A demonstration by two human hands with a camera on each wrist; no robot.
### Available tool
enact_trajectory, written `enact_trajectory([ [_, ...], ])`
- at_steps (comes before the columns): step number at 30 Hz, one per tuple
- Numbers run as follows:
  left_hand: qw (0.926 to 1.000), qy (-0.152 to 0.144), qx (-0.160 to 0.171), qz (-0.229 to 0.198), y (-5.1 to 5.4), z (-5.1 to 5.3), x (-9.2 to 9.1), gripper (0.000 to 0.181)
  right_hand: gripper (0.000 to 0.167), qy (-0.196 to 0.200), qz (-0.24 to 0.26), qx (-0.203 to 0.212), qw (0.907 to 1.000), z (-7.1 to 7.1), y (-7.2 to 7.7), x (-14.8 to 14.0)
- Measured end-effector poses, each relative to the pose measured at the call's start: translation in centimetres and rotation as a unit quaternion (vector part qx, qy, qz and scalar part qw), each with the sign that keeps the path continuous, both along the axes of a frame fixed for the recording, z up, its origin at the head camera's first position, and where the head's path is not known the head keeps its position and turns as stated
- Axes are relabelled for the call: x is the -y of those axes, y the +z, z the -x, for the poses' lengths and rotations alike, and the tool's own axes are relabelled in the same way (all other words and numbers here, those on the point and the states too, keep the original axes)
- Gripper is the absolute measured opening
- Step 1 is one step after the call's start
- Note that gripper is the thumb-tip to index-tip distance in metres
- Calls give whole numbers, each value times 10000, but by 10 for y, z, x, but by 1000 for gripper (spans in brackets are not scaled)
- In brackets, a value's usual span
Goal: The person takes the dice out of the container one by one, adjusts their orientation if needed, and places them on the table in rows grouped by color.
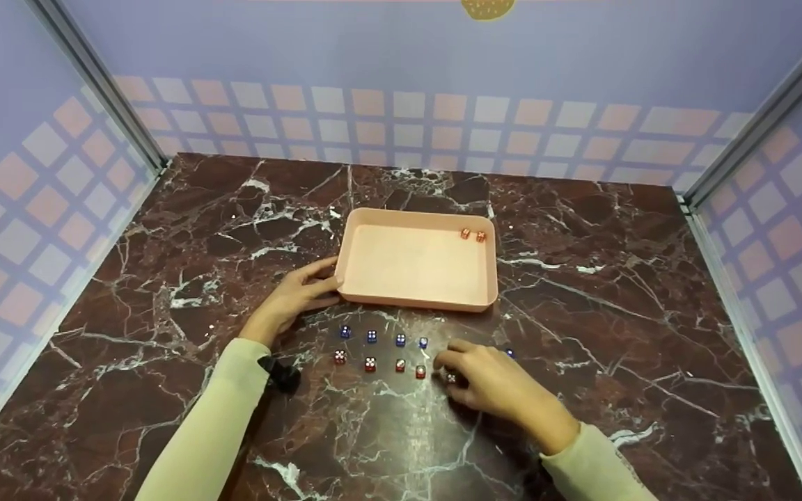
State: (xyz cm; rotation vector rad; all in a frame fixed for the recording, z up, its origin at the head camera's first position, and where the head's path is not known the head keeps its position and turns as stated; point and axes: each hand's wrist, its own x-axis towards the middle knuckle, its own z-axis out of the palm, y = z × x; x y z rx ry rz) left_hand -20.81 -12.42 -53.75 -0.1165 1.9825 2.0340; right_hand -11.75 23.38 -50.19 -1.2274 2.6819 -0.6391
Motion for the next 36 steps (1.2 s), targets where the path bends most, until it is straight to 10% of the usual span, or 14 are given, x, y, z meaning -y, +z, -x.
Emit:
enact_trajectory([
  [6, 10000, 28, 33, 9, -1, 0, -1, 62, 27, -686, 446, 125, 9966, 24, 21, -3],
  [12, 9998, 168, 33, -30, 0, 1, 1, 60, 24, -1587, 1239, -540, 9780, 85, 19, -1],
  [17, 9998, 159, 48, -126, 0, 2, -2, 60, 30, -2223, 804, -693, 9692, 131, 8, -9],
  [36, 10000, -6, -13, 46, -1, 2, 0, 60, 19, -2192, -674, -870, 9695, 197, 9, 11],
])
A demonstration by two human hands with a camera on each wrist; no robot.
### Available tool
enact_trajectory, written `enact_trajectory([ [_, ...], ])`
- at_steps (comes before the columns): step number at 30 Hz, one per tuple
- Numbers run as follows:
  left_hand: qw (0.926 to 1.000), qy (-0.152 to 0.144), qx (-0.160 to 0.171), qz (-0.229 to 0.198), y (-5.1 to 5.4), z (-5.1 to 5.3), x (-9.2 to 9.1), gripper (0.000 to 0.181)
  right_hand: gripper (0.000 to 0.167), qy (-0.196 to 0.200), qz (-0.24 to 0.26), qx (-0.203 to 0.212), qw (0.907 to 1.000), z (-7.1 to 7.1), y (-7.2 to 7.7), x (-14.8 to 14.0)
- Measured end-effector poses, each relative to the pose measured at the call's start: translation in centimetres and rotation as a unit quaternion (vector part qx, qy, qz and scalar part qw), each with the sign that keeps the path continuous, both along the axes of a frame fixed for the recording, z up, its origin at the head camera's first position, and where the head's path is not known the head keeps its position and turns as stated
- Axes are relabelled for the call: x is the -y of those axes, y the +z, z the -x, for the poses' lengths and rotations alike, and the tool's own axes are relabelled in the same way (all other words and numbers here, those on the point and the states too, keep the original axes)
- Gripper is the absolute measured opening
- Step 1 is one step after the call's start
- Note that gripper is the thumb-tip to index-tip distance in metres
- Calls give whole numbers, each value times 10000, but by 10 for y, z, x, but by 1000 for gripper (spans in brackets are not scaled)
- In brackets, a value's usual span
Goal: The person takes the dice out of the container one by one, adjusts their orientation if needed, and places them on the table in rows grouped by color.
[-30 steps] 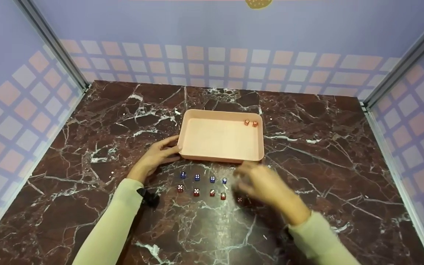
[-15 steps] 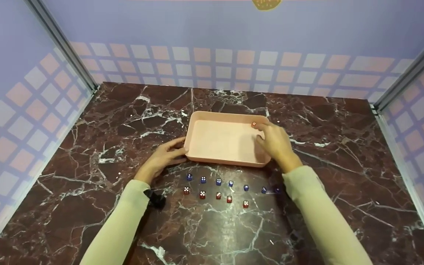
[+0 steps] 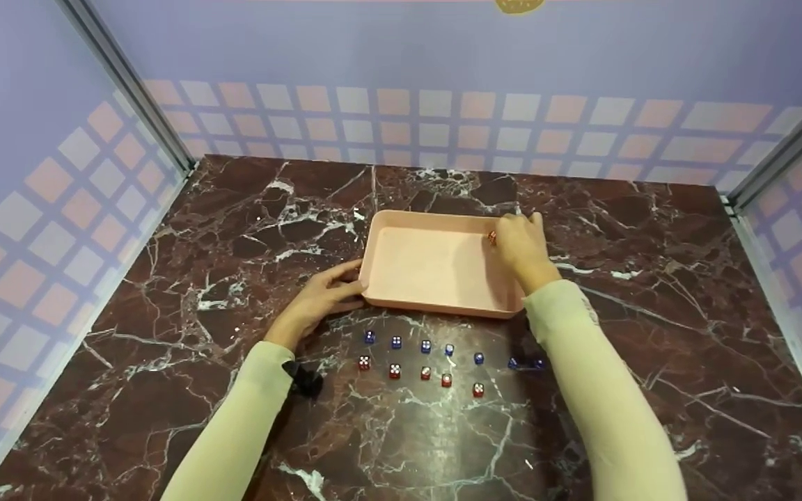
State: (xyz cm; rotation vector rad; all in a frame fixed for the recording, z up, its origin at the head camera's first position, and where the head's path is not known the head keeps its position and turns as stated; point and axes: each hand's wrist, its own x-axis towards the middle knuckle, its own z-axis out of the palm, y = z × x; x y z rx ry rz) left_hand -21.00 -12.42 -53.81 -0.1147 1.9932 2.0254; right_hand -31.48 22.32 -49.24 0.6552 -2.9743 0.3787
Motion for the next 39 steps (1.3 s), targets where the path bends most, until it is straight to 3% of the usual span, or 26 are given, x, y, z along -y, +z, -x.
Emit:
enact_trajectory([
  [9, 10000, -13, -7, 32, 1, -1, 2, 59, 11, -289, -366, 73, 9989, 10, -6, 5],
  [21, 10000, -36, -9, -66, 0, 0, -1, 61, 16, -457, -437, -66, 9980, 2, -12, 4],
  [32, 10000, 11, 26, -37, -1, 1, 1, 61, 10, 185, 104, -149, 9997, -15, -14, 1],
  [39, 10000, 8, 53, 52, -1, 0, 3, 60, 5, 105, 687, -165, 9974, -29, -20, -1],
])
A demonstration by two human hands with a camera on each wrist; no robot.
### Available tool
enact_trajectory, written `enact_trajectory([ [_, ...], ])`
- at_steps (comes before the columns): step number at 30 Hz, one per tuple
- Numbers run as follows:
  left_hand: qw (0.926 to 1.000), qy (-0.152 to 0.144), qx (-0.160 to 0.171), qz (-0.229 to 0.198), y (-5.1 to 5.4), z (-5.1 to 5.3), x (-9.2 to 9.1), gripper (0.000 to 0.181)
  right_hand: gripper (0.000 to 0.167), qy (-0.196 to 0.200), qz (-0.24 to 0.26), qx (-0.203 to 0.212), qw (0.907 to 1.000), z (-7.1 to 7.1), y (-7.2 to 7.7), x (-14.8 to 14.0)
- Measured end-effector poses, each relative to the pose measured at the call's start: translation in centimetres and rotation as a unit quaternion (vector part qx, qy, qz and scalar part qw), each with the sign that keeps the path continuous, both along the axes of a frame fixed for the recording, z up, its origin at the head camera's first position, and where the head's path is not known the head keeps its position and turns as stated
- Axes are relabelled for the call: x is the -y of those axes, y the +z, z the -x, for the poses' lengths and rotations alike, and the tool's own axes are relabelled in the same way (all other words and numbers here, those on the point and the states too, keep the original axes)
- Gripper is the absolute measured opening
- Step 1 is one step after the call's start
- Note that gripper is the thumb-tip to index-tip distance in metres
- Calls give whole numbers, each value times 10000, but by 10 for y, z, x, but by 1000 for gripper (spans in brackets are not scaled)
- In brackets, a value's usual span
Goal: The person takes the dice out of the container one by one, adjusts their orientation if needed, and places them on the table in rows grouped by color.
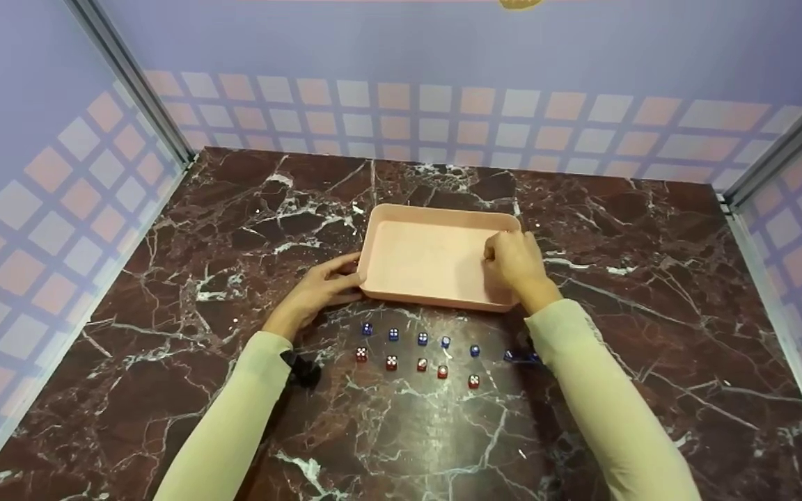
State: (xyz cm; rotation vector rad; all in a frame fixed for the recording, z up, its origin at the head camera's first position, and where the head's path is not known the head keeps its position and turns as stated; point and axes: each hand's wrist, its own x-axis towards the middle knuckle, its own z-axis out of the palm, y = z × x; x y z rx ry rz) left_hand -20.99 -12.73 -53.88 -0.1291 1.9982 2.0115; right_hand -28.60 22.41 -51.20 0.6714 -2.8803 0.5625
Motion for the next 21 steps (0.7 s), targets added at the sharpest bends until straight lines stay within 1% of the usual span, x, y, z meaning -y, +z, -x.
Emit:
enact_trajectory([
  [4, 9999, 89, -28, -95, -2, 0, -2, 59, 7, -105, 81, 19, 9999, -6, -2, -2],
  [9, 9997, 42, -74, -208, -2, 2, -5, 61, 5, -151, 162, -128, 9997, -14, 5, -7],
  [14, 9999, 29, -35, -151, -4, 1, -5, 61, 6, 135, 180, -246, 9994, -27, 17, -12],
  [17, 10000, 22, -35, -82, -3, 1, -4, 62, 7, 211, 320, -266, 9989, -39, 22, -14],
  [21, 10000, 42, -27, -13, 0, 0, -4, 62, 9, 271, 519, -346, 9977, -53, 26, -16],
])
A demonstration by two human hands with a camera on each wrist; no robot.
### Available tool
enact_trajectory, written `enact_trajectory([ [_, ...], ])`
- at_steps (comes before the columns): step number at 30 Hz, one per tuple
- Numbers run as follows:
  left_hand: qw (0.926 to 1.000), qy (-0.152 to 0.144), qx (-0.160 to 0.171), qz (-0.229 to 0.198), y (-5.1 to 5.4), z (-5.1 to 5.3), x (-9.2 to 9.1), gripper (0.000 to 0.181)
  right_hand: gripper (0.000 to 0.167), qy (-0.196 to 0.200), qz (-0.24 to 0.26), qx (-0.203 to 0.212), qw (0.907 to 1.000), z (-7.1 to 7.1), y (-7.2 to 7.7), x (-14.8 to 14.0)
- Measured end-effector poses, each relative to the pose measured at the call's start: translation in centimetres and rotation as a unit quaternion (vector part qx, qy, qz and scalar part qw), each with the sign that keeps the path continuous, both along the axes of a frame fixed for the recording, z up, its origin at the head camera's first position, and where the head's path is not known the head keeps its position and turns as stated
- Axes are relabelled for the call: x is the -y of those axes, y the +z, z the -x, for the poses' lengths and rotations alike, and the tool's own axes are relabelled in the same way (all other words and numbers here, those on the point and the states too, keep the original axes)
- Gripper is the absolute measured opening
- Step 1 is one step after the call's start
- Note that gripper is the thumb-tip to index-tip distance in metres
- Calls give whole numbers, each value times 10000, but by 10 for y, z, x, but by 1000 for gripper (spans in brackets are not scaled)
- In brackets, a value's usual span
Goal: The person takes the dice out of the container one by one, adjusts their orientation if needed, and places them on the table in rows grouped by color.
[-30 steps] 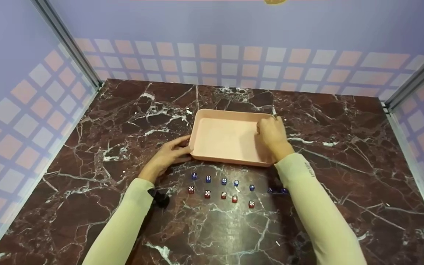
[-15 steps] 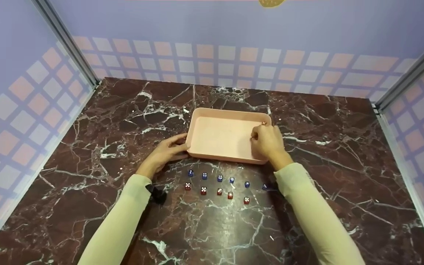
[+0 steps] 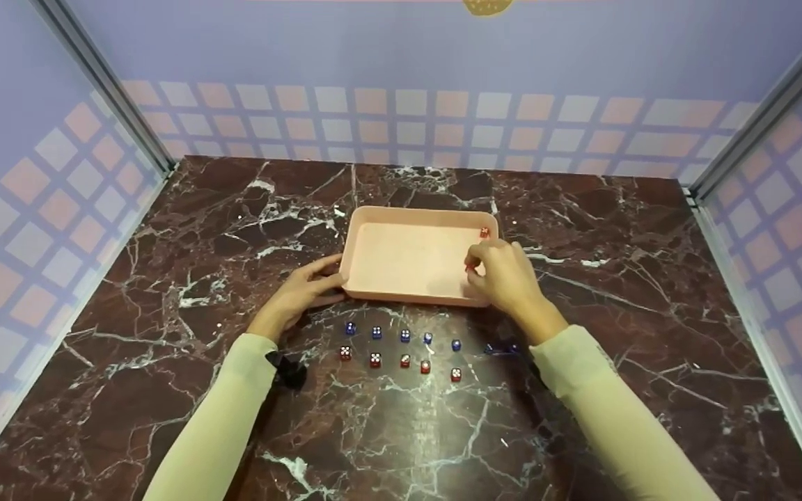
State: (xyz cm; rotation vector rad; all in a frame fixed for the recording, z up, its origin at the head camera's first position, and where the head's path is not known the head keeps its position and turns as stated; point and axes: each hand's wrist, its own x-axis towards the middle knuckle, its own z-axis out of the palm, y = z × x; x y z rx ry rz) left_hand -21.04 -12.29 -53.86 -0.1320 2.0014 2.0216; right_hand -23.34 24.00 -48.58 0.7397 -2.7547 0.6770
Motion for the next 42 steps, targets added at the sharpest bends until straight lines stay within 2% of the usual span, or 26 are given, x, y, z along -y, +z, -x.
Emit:
enact_trajectory([
  [5, 10000, 30, -12, -20, -1, 2, -1, 61, 11, 294, 100, -165, 9994, -15, 3, -3],
  [10, 10000, 25, 32, 2, 0, 1, -1, 61, 16, 495, 123, -51, 9987, -43, 3, -11],
  [14, 10000, 81, -17, 24, 4, 1, 3, 61, 17, 390, 146, 79, 9991, -65, -4, -20],
  [20, 10000, -4, -62, 32, 4, 1, 3, 61, 23, 279, 200, -77, 9994, -91, -19, -34],
  [23, 10000, -35, -15, 21, 1, 0, 3, 62, 26, 387, 238, -105, 9989, -102, -25, -38],
  [25, 10000, -26, -13, 17, 0, 0, 2, 61, 27, 606, 330, -76, 9976, -107, -27, -40],
  [30, 10000, 18, -71, 48, 1, 0, 0, 59, 24, 1355, 433, 432, 9889, -114, -26, -39],
  [34, 10000, 34, -59, 13, 1, 1, -1, 59, 24, 1753, 210, 903, 9801, -114, -25, -39],
  [38, 10000, 3, -14, 19, 1, 0, -1, 60, 26, 1924, 31, 1254, 9733, -115, -26, -38],
  [42, 10000, 3, 42, -8, 1, -1, 1, 61, 25, 1915, -132, 1489, 9700, -116, -27, -38],
])
